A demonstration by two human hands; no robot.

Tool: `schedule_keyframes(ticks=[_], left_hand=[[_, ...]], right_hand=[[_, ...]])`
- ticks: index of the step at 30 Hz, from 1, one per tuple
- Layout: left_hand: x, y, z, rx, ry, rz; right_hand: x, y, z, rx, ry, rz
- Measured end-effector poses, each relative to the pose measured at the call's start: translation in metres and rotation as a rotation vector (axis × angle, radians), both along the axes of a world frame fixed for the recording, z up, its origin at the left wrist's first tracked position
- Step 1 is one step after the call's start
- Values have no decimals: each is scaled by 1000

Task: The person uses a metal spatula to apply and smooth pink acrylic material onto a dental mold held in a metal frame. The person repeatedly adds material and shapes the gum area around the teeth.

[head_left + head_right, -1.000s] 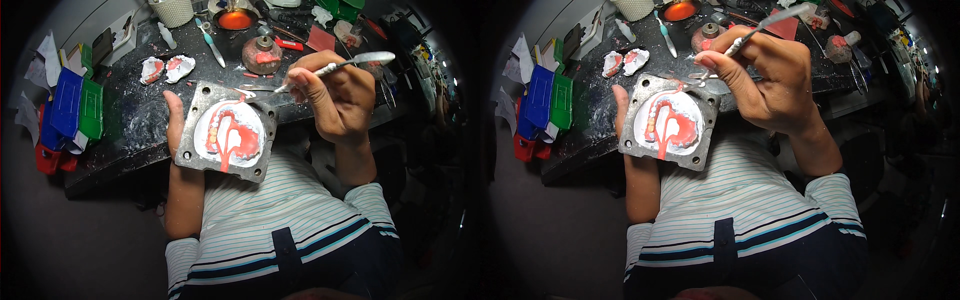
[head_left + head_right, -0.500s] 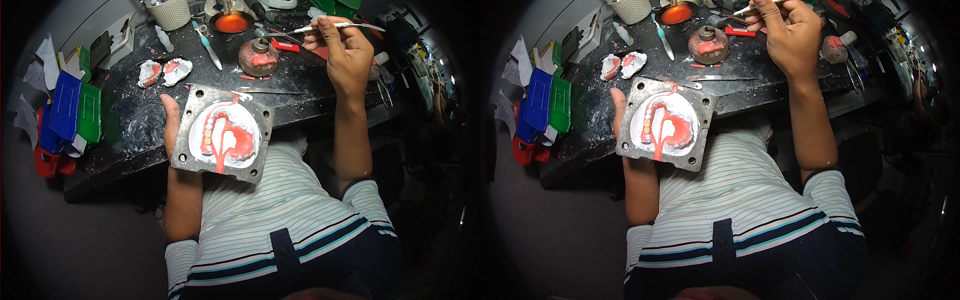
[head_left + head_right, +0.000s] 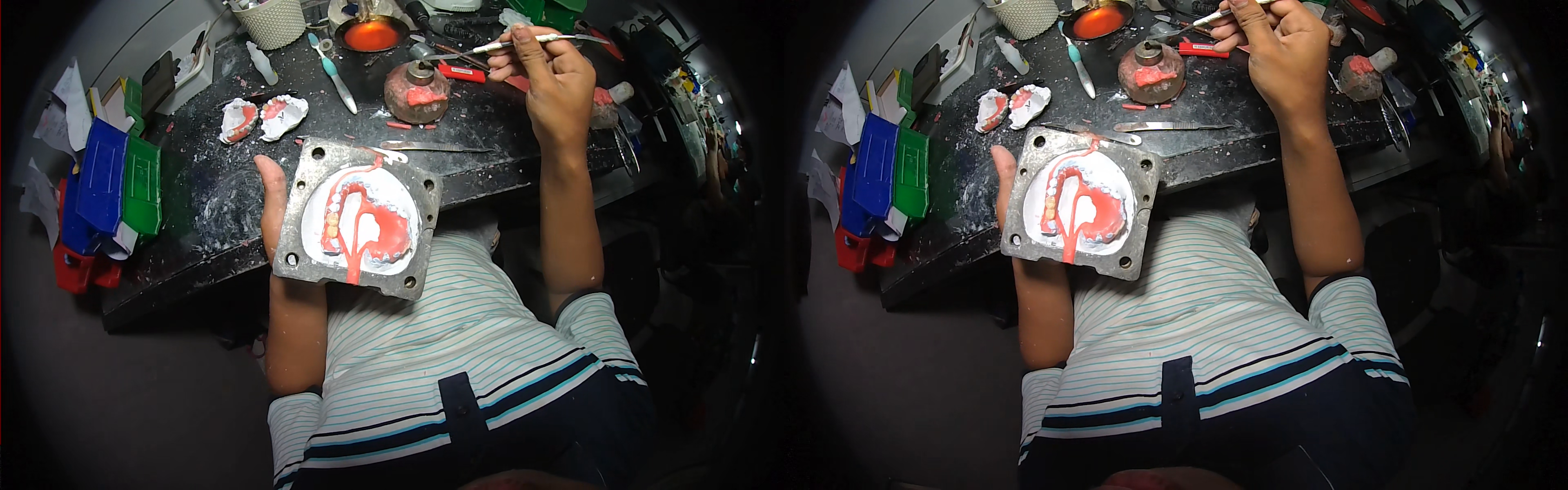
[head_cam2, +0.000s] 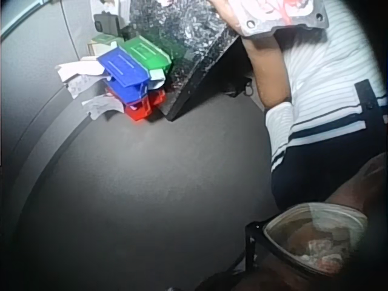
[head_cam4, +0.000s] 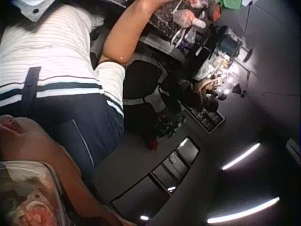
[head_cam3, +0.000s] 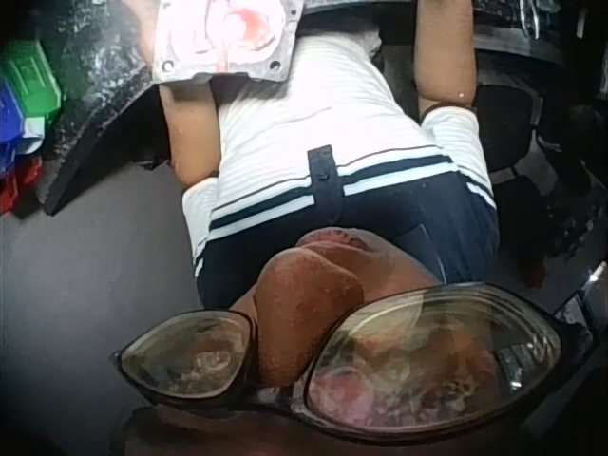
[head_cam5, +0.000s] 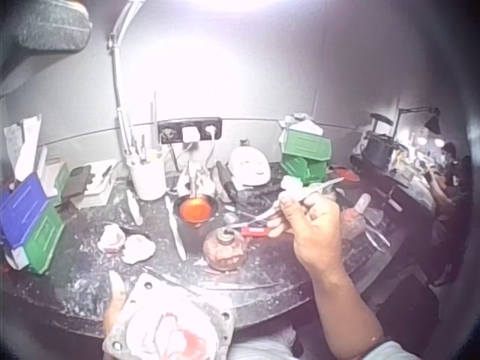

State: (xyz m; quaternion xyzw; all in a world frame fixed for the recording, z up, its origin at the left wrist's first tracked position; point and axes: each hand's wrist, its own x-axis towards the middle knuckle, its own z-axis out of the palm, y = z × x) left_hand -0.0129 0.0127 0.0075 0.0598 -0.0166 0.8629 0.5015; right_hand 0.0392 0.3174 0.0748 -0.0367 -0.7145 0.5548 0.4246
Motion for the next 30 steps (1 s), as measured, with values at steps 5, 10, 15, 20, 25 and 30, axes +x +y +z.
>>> schedule_keyframes(ticks=[5,10,15,20,25,30], left_hand=[[1,0,2,-22,-7,13],[-1,-5,0,-115,16,65],[-4,-3,-1,-157,7,99],[0,-3,1,-115,63,93],[-2,-6,-1,-236,58,111],[-5,-7,-5,-162,46,50]], right_hand=[[2,3,-1,22,-6,5],[18,19,-4,-434,35,476],[29,47,-38,-168,-226,-19],[41,7,-12,-192,-77,194],[42,-35,-11,-202,-93,499],[35,-49,-18,-269,-149,511]])
